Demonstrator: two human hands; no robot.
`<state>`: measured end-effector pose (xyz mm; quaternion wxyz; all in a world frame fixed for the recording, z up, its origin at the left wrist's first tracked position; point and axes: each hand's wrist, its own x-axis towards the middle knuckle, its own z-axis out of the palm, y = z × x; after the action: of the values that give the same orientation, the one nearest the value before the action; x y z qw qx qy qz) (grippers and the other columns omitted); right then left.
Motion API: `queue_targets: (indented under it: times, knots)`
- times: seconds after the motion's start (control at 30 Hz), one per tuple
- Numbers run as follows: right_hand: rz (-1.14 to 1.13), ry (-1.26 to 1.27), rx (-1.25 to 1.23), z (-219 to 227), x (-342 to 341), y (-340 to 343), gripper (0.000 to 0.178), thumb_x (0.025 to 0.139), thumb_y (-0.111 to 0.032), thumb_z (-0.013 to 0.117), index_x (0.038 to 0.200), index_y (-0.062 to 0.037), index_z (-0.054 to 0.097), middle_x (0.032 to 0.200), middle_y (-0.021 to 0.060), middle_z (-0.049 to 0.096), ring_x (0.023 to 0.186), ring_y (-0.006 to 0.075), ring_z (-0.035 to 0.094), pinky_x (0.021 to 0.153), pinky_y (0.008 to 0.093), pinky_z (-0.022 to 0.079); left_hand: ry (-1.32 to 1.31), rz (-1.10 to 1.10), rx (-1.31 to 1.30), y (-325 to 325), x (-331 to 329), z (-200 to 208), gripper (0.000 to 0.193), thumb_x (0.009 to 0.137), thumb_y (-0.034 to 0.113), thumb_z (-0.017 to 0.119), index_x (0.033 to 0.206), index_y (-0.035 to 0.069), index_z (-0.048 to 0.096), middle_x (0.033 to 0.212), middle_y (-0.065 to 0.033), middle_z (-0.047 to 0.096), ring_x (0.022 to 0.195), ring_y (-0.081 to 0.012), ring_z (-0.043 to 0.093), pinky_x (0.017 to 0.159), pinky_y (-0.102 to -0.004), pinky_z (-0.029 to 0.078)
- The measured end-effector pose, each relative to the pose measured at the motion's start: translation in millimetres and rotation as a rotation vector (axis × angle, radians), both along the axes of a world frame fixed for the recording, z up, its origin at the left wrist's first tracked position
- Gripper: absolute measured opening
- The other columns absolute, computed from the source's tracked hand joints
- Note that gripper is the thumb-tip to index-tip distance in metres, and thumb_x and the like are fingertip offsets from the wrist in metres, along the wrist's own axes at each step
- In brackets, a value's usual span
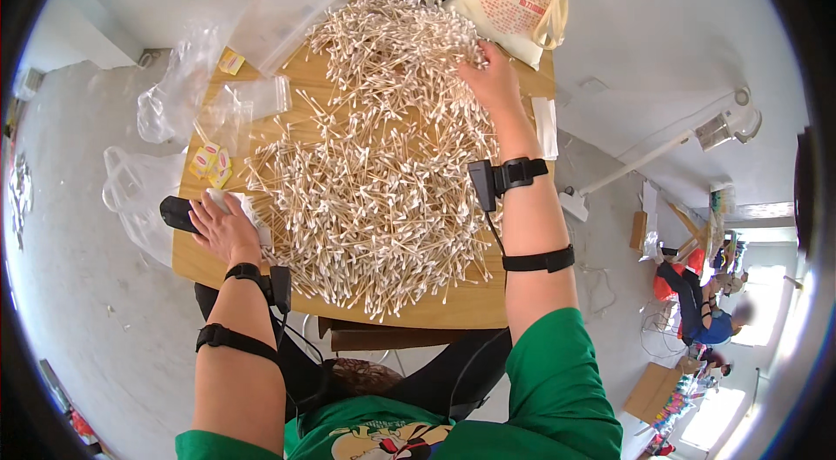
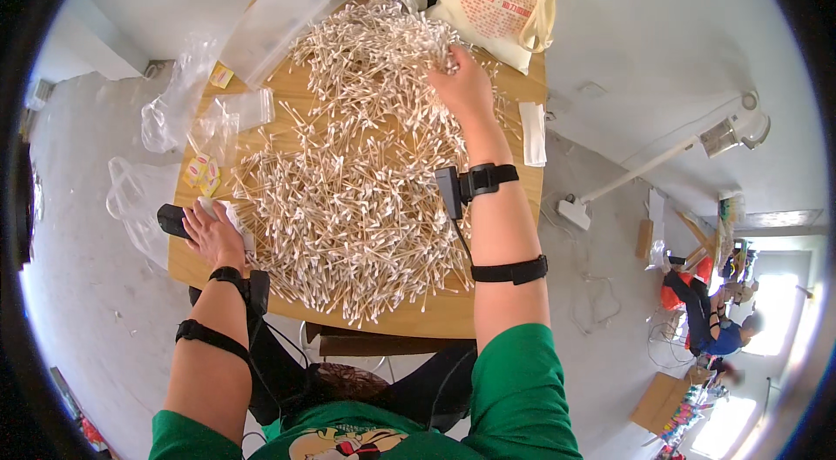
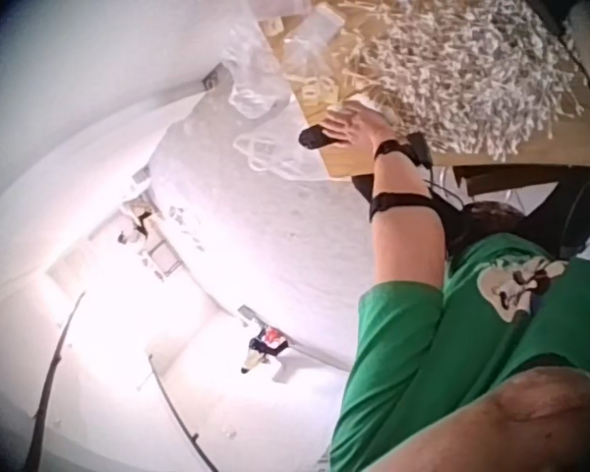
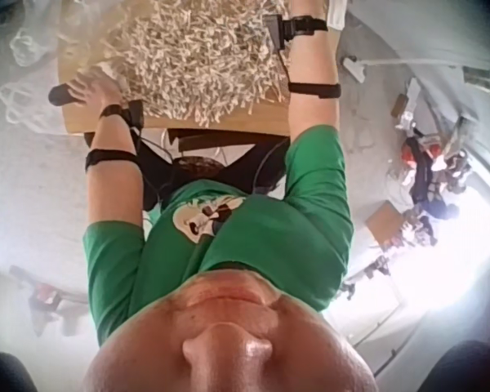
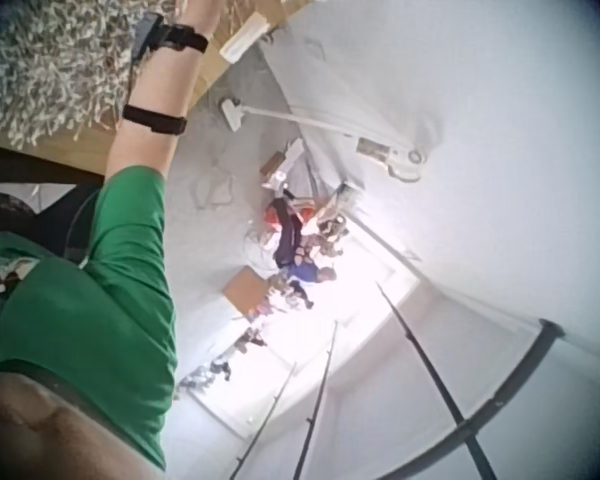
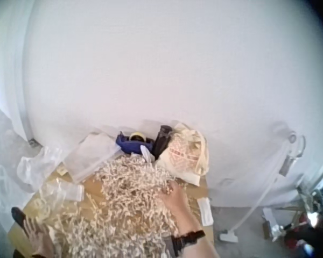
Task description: Sorting a large pile of cotton swabs on a table into smaller groups or bags.
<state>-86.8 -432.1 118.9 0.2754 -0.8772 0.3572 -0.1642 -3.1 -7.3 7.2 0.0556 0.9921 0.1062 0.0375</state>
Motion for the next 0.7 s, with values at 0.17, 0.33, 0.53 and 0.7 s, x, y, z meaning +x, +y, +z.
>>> queue_targets:
  times: [0.17, 0.33, 0.53, 0.7]
  knots:
    - [-0.027, -0.206, 0.053, 11.5, -26.2, -7.0, 0.053, 0.069, -0.029, 0.065, 0.115, -0.0041, 0.056, 0.100, 0.0160, 0.064, 0.092, 0.0274, 0.062, 0.081, 0.0338, 0.046, -0.006, -0.005, 0.004, 1.9, 0.0, -2.9, 0.054, 0.093, 0.046, 0.032, 0.138, 0.016, 0.032, 0.147, -0.0067, 0.024, 0.136, -0.0222, 0.018, 0.109, -0.0463, 0.013]
    - [-0.051, -0.414, 0.284, 10.5, -46.2, -4.1, 0.035, 0.075, -0.021, 0.063, 0.104, -0.0009, 0.058, 0.089, 0.0110, 0.066, 0.084, 0.0197, 0.062, 0.074, 0.0310, 0.046, -0.006, 0.002, -0.009, 3.6, 1.0, -2.5, 0.054, 0.093, 0.046, 0.032, 0.138, 0.016, 0.032, 0.147, -0.0067, 0.024, 0.137, -0.0219, 0.017, 0.109, -0.0462, 0.013]
    - [-0.028, -0.361, 0.151, -1.1, -71.5, 24.1, 0.034, 0.077, -0.026, 0.067, 0.100, -0.0027, 0.056, 0.080, 0.0075, 0.064, 0.078, 0.0177, 0.060, 0.071, 0.0301, 0.046, 0.029, -0.004, -0.004, 0.2, 0.0, -1.0, 0.055, 0.093, 0.047, 0.032, 0.138, 0.016, 0.031, 0.147, -0.0065, 0.023, 0.137, -0.0226, 0.016, 0.109, -0.0462, 0.014]
    - [0.013, -0.346, 0.163, -21.6, -93.3, 37.5, 0.034, 0.074, -0.019, 0.070, 0.101, -0.0043, 0.057, 0.096, 0.0098, 0.061, 0.087, 0.0208, 0.058, 0.076, 0.0307, 0.045, 0.039, -0.013, -0.012, 4.4, 1.8, -5.8, 0.057, 0.093, 0.050, 0.031, 0.140, 0.019, 0.027, 0.148, -0.0055, 0.020, 0.137, -0.0228, 0.015, 0.109, -0.0473, 0.011]
